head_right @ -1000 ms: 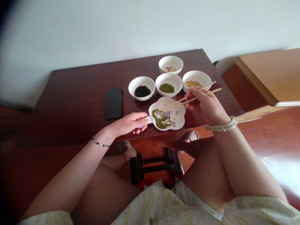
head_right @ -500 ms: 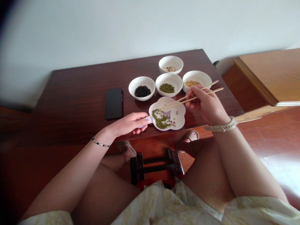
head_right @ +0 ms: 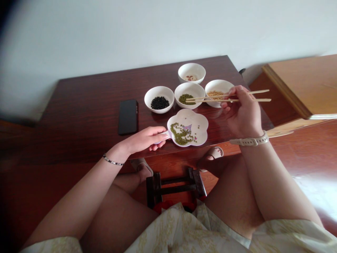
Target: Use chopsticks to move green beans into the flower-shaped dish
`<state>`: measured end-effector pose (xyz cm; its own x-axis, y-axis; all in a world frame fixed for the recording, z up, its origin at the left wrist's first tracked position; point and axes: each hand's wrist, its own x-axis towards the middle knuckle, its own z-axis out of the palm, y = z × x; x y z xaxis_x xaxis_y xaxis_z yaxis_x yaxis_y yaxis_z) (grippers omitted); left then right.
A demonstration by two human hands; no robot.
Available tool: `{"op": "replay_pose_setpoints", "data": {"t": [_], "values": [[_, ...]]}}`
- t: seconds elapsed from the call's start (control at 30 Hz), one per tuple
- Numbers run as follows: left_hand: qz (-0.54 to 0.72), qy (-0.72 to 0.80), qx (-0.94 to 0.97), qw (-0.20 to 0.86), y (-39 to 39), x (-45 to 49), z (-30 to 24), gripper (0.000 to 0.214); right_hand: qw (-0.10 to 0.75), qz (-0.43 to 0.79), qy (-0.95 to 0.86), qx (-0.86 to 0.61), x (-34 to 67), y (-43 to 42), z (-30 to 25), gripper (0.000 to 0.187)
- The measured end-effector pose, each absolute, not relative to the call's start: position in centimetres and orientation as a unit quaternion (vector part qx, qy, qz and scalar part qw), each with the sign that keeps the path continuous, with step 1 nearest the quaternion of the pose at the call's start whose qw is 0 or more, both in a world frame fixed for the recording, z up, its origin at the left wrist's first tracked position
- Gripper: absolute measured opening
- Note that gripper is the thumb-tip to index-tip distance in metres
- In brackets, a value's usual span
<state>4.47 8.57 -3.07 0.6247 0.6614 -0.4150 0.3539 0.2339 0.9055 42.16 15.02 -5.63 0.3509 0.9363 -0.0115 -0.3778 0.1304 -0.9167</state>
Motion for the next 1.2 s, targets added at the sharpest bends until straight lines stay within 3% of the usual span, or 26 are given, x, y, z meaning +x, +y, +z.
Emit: {"op": "replay_pose_setpoints", "data": {"t": [0.13, 0.37, 0.57, 1.2], "values": [[0.117, 0.417, 0.608, 0.665, 8.6, 4.4, -3.1, 0.041, 0.685, 0.467, -0.306, -0.469, 43.2, 15.5, -5.5, 0.022], [0.118, 0.424, 0.604, 0.664, 8.5, 4.5, -2.9, 0.045, 0.565, 0.493, -0.419, -0.512, 42.0, 13.7, -4.5, 0.034], [0.116, 0.425, 0.604, 0.664, 8.5, 4.5, -2.7, 0.043, 0.52, 0.526, -0.428, -0.519, 41.1, 13.0, -4.4, 0.038], [0.122, 0.425, 0.599, 0.668, 8.4, 4.6, -2.6, 0.043, 0.478, 0.556, -0.434, -0.524, 41.2, 12.6, -4.2, 0.037]]}}
